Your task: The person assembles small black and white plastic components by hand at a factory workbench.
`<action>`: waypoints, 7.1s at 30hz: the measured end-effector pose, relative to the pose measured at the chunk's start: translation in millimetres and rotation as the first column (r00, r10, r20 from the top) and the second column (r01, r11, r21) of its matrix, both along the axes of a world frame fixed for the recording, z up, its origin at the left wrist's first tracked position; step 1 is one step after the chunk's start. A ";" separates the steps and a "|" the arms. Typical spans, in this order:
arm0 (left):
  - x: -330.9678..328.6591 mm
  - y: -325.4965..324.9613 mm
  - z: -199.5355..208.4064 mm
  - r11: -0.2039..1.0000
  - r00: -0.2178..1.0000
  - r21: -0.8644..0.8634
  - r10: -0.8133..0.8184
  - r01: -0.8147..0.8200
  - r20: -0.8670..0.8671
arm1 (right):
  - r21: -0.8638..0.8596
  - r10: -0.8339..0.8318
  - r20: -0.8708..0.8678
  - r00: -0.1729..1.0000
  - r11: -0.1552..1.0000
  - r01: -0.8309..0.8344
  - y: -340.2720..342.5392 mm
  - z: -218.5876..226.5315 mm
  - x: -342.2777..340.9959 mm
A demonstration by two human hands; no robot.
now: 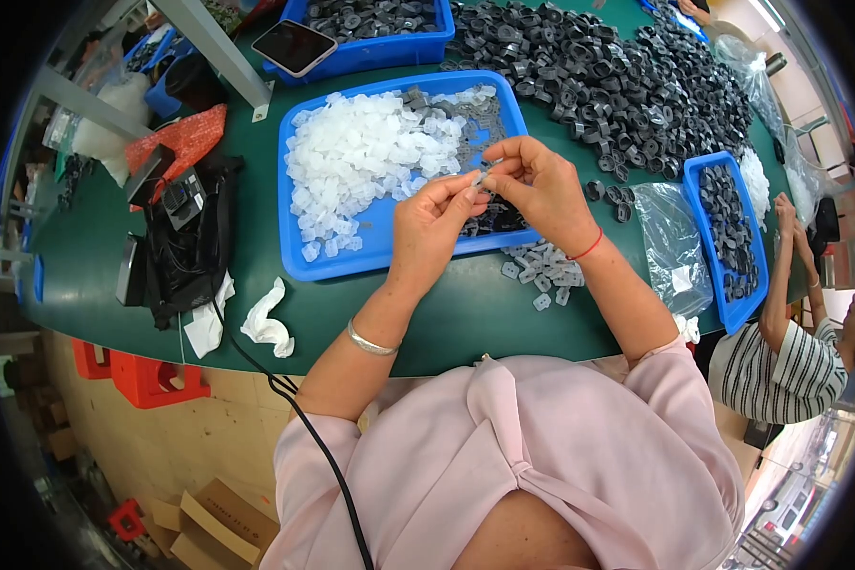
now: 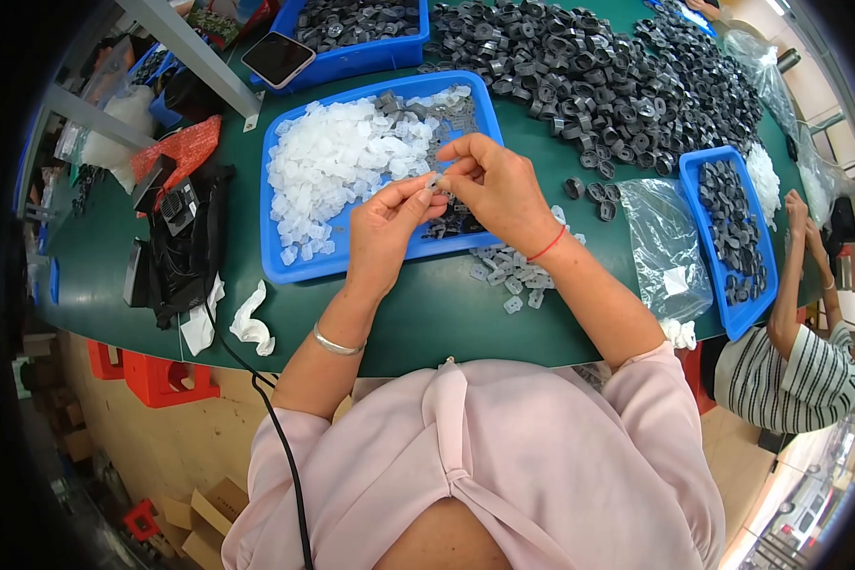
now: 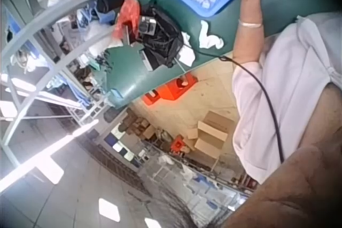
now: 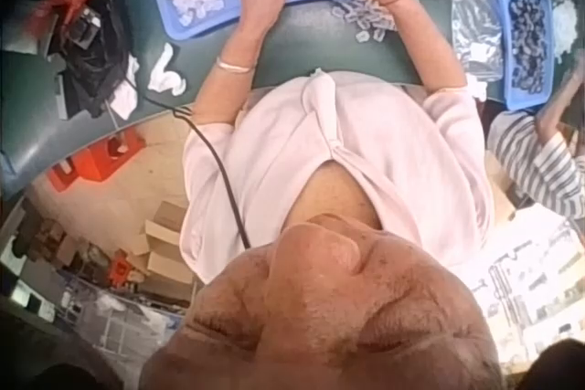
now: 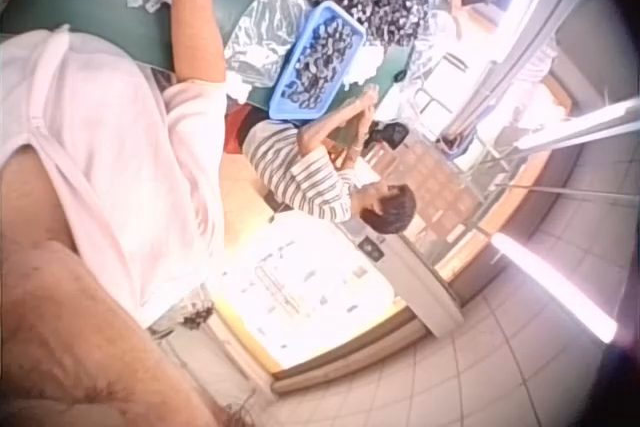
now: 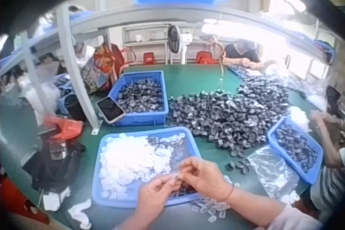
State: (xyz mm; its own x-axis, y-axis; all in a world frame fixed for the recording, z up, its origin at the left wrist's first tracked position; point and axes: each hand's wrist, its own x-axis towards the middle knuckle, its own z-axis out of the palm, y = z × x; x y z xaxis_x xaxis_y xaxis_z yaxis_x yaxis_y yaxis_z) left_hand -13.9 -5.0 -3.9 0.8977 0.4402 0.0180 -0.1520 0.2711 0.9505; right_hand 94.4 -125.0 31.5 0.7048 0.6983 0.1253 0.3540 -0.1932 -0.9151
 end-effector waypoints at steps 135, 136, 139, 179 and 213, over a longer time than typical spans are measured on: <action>-0.6 17.3 -1.6 0.989 0.993 -0.126 0.064 -0.076 -0.096 | 0.081 -0.066 0.081 0.995 0.995 0.059 2.3 -7.8 -16.7; -0.5 17.2 -0.7 0.979 0.993 -0.187 0.060 -0.078 -0.099 | 0.081 -0.065 0.082 0.995 0.995 0.058 2.9 -8.9 -16.9; -0.2 15.7 3.0 0.961 0.993 -0.267 0.039 -0.068 -0.111 | 0.118 -0.079 0.104 0.991 0.991 0.067 2.5 -14.6 -16.9; 0.1 2.7 0.5 0.986 0.997 -0.157 0.052 -0.062 -0.064 | 0.059 -0.084 -0.065 0.994 0.994 0.088 1.1 -11.3 -10.1; 2.5 32.4 -0.8 0.963 0.970 -0.162 0.193 -0.217 -0.148 | -0.256 0.207 0.775 0.597 0.967 -0.003 40.1 -55.2 71.9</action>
State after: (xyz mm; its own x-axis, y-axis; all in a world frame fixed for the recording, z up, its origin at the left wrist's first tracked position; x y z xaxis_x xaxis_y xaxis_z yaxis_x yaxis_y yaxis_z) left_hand -11.5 27.4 -4.7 0.7773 0.6008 -0.1867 -0.1007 0.4117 0.9057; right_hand 166.3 -84.8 -23.7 0.3181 0.8397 0.4402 0.9460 -0.2509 -0.2050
